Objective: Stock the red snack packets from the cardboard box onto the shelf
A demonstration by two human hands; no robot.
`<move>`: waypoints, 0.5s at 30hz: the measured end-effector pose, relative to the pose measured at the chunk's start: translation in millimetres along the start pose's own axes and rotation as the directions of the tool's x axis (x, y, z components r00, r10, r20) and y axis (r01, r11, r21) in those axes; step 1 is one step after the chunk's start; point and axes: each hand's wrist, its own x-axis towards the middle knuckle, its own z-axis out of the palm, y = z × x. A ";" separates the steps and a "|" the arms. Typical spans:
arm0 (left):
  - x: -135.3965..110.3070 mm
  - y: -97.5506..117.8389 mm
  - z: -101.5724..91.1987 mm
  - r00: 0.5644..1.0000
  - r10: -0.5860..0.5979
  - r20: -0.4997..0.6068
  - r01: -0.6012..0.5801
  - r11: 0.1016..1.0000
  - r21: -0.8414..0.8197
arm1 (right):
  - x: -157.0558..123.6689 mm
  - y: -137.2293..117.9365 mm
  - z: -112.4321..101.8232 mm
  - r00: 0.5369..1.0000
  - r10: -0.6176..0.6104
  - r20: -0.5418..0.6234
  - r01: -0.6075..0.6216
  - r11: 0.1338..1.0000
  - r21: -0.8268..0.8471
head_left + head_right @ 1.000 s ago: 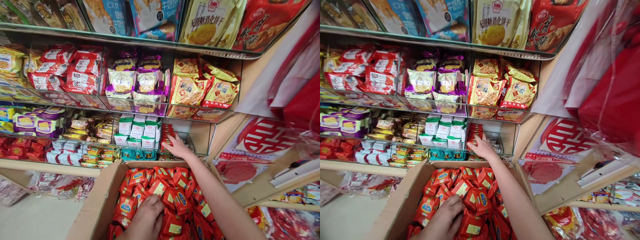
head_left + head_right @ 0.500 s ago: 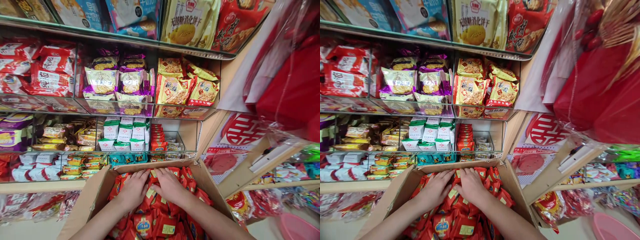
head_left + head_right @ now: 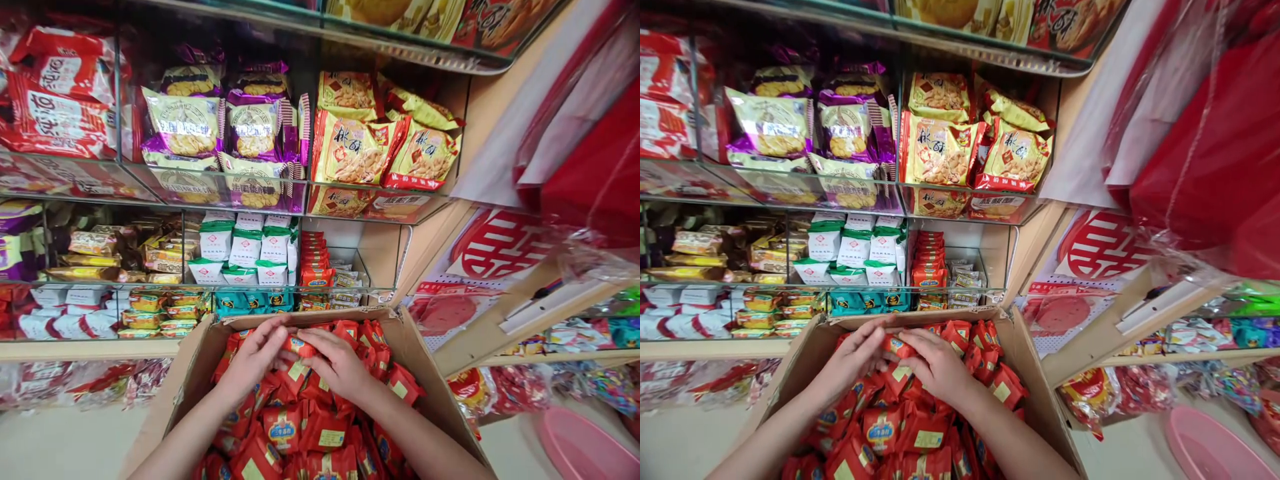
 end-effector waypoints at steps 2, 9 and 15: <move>-1.5 2.1 2.5 1.000 0.004 -0.021 -0.005 0.997 -0.078 | -2.6 -2.1 2.0 1.000 0.013 -0.025 -0.010 0.994 0.110; -4.9 -8.7 6.3 0.971 0.236 0.046 -0.225 0.957 -0.182 | -0.9 -3.1 16.1 0.947 0.304 -0.105 -0.188 0.788 0.587; -1.7 -11.3 7.7 0.980 0.197 0.005 -0.194 0.969 -0.152 | -0.1 -0.1 15.2 0.908 0.343 -0.243 -0.216 0.876 0.431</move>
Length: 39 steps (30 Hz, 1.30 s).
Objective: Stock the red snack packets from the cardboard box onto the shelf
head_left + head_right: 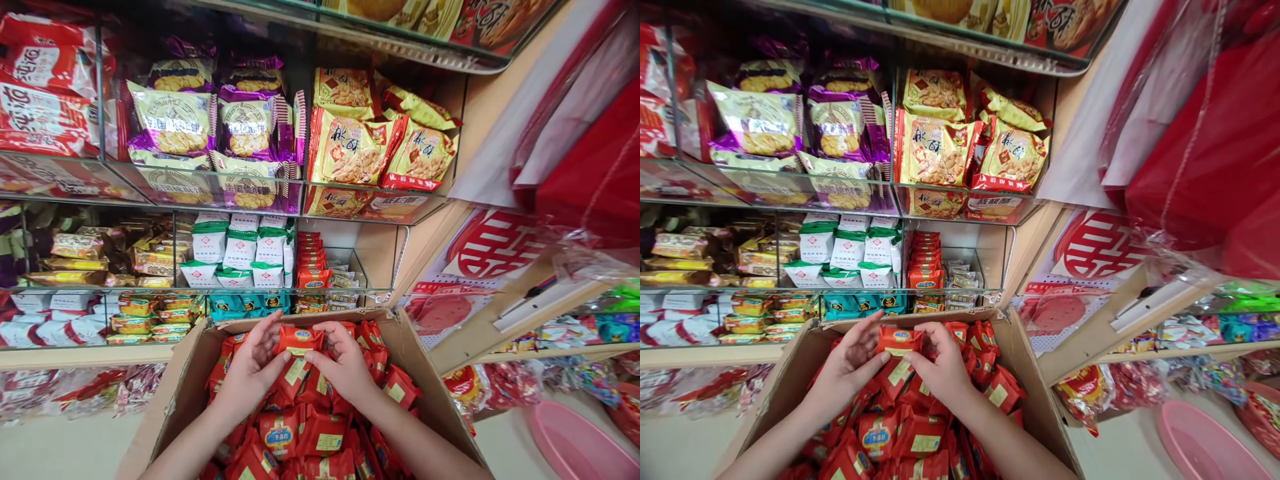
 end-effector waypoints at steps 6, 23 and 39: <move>0.6 9.6 -4.3 1.000 -0.019 0.008 0.019 1.000 0.012 | -3.2 -16.0 -10.5 0.905 -0.369 0.212 0.423 0.832 -0.359; 3.8 -2.4 -21.4 0.971 0.186 -0.147 -0.085 0.853 0.515 | 53.4 -56.9 -46.1 0.991 0.015 -0.132 -0.042 0.979 -0.201; 14.4 -23.1 -31.8 0.991 0.063 0.116 -0.130 0.625 0.770 | 245.7 12.8 -77.3 0.903 0.103 -0.418 -0.409 0.507 -0.759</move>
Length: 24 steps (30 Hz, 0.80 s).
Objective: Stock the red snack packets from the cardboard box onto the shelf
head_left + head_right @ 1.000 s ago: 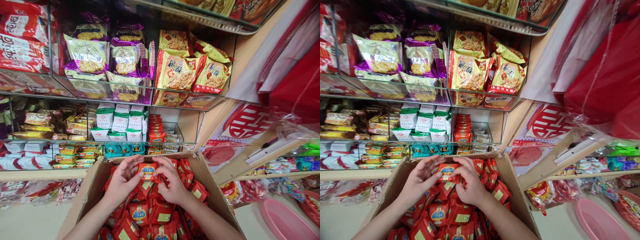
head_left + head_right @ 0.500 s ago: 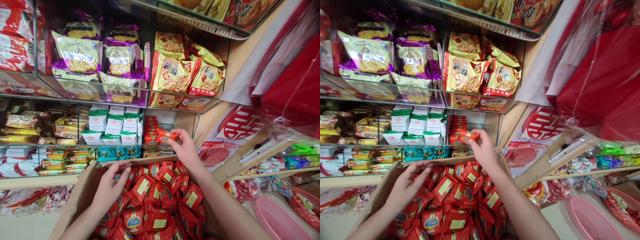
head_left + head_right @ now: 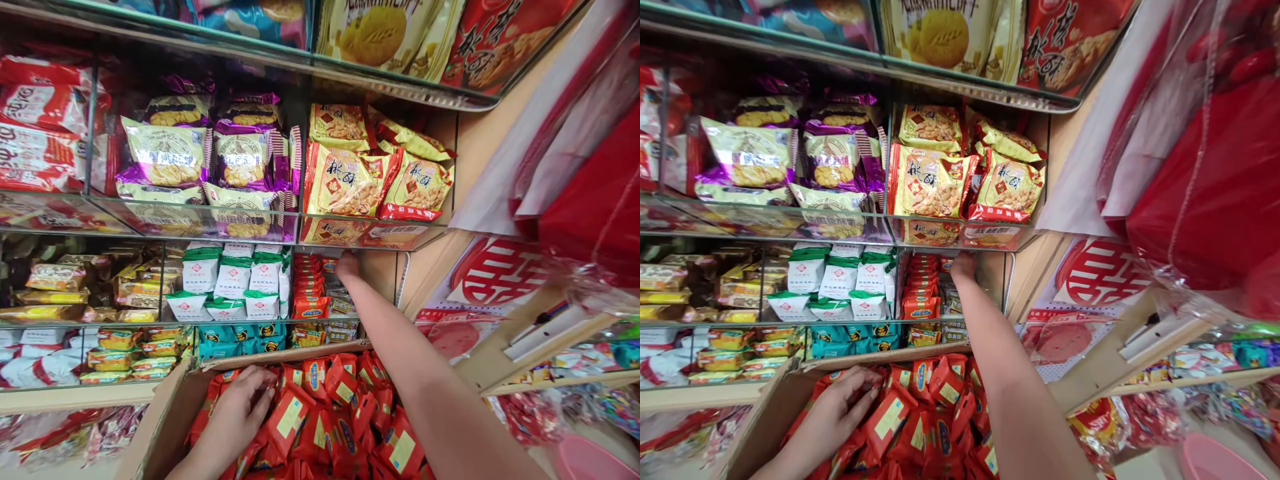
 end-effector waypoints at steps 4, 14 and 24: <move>1.3 -2.9 2.5 1.000 0.030 0.002 -0.030 0.998 0.052 | 5.9 6.2 5.9 0.999 0.005 0.033 -0.003 0.998 -0.063; 2.0 -0.5 6.4 0.999 0.036 0.026 -0.039 0.988 0.152 | 13.3 5.8 16.9 0.986 -0.108 0.124 0.127 0.979 -0.161; 4.2 -1.3 7.9 0.998 -0.005 0.058 -0.006 0.981 0.195 | 12.6 10.8 15.7 0.965 -0.148 0.216 0.174 0.979 -0.108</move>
